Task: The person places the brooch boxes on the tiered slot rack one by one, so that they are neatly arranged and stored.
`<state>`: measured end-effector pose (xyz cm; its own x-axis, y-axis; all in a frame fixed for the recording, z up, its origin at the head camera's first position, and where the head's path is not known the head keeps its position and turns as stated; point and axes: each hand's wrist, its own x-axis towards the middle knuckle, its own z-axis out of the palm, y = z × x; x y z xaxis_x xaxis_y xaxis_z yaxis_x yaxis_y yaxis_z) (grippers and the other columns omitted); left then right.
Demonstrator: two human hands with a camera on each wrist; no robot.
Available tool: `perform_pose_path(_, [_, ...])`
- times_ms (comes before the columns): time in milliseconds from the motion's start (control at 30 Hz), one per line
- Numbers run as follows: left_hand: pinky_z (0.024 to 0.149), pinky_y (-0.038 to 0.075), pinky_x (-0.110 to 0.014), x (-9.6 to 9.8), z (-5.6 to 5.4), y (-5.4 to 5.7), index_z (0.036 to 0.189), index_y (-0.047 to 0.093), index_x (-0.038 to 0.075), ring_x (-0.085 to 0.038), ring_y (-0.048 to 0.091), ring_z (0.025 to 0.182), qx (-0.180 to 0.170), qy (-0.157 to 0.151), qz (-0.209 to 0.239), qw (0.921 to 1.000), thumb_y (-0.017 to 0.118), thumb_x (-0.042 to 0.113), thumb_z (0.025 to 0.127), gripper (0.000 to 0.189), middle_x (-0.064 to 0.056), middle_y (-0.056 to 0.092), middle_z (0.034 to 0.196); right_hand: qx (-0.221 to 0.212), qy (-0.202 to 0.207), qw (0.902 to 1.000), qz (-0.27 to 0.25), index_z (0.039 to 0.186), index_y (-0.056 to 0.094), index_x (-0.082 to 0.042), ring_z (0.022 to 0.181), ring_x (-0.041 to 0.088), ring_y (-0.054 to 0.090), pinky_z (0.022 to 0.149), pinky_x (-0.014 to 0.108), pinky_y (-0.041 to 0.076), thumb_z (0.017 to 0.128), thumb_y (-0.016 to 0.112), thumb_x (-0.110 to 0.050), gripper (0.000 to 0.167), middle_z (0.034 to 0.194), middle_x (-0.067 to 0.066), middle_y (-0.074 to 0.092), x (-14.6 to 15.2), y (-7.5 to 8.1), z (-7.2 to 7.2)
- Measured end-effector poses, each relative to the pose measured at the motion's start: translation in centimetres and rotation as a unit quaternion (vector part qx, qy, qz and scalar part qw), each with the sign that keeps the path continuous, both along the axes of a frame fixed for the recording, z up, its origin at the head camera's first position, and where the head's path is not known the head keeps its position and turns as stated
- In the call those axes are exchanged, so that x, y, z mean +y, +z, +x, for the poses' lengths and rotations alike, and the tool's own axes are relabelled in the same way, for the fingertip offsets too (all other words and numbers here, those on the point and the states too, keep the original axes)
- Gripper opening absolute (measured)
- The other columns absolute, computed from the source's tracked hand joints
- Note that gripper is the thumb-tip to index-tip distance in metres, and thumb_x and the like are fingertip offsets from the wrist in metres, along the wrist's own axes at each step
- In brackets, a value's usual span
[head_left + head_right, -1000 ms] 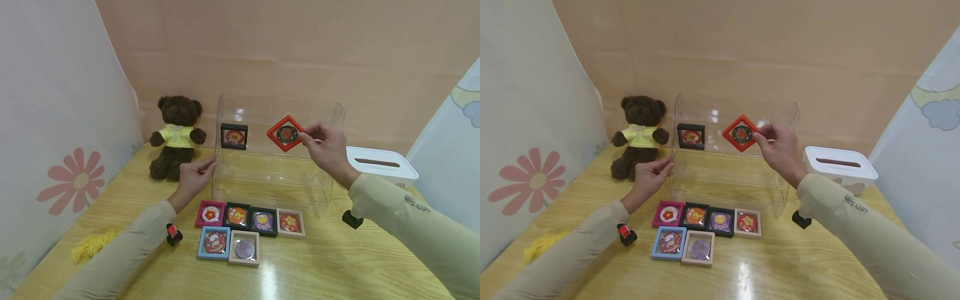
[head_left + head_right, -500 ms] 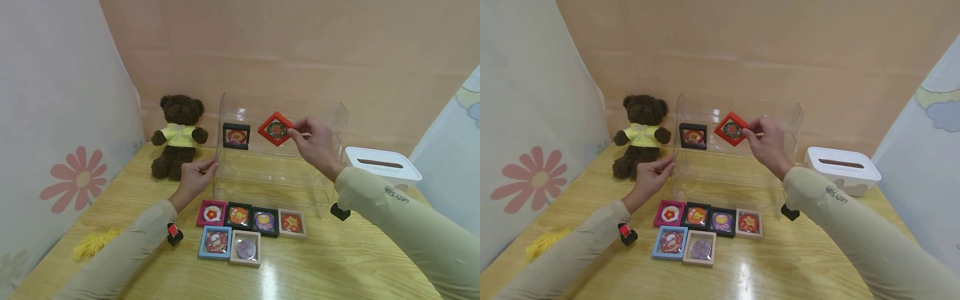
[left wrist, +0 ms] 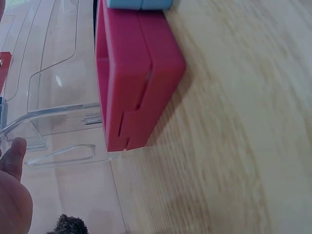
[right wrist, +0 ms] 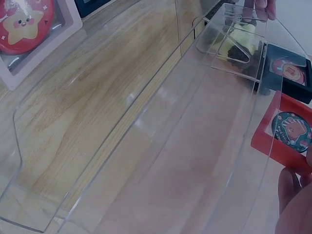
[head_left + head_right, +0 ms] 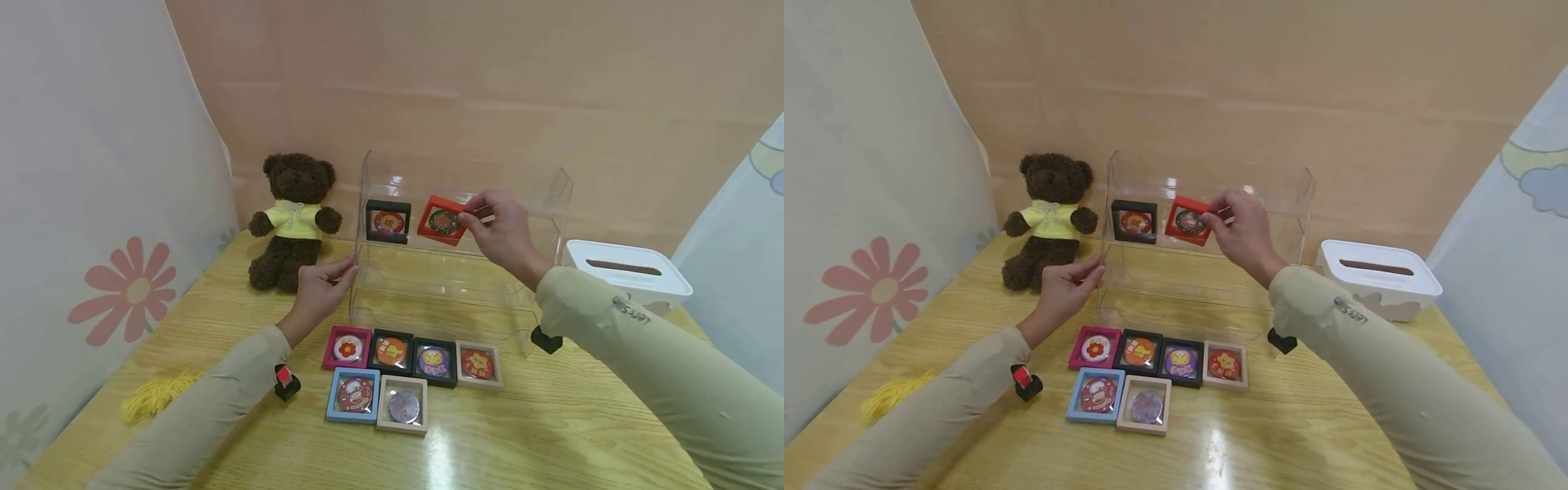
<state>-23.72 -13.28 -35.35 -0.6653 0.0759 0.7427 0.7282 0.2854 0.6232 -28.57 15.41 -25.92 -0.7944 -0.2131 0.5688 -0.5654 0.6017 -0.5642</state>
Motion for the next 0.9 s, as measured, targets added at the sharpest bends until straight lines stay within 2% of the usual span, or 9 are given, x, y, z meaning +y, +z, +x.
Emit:
perform_pose_path(233, [0.057,0.054,-0.021,0.1,0.2,0.0,0.104,0.064,-0.016,-0.034,0.068,0.075,-0.004,0.001,0.002,1.0,0.064,-0.012,0.084,0.02,-0.027,0.064,0.096,-0.001,0.004,0.9998,0.017,0.094,0.063,0.001,0.086,0.026,0.064,0.069,0.042,0.054,0.088,0.068,-0.006,0.011,0.096,0.012,0.061,-0.5,0.0,0.1])
perform_pose_path(533, [0.058,0.055,-0.026,0.1,0.4,0.1,0.103,0.065,-0.015,-0.034,0.068,0.074,0.001,0.002,-0.001,1.0,0.064,-0.013,0.084,0.02,-0.027,0.064,0.095,0.011,0.01,0.9991,0.04,0.093,0.064,0.0,0.085,0.025,0.064,0.068,0.04,0.053,0.088,0.069,-0.008,0.011,0.096,0.011,0.061,-1.0,-0.1,-0.1])
perform_pose_path(700, [0.057,0.055,-0.03,0.1,0.5,0.1,0.103,0.064,-0.017,-0.032,0.068,0.074,0.001,0.004,-0.006,1.0,0.064,-0.013,0.084,0.02,-0.026,0.065,0.095,0.014,0.014,0.9989,0.043,0.092,0.064,0.0,0.084,0.025,0.065,0.067,0.041,0.053,0.088,0.069,-0.008,0.01,0.095,0.011,0.061,-1.2,-0.2,-0.3])
perform_pose_path(900, [0.057,0.055,-0.029,0.1,0.6,0.2,0.103,0.064,-0.017,-0.031,0.068,0.076,-0.003,0.004,-0.009,0.9999,0.064,-0.012,0.084,0.02,-0.026,0.065,0.096,0.016,0.018,0.9988,0.042,0.092,0.063,0.001,0.084,0.028,0.065,0.067,0.043,0.052,0.089,0.068,-0.01,0.012,0.094,0.013,0.061,-1.4,-0.3,-0.3])
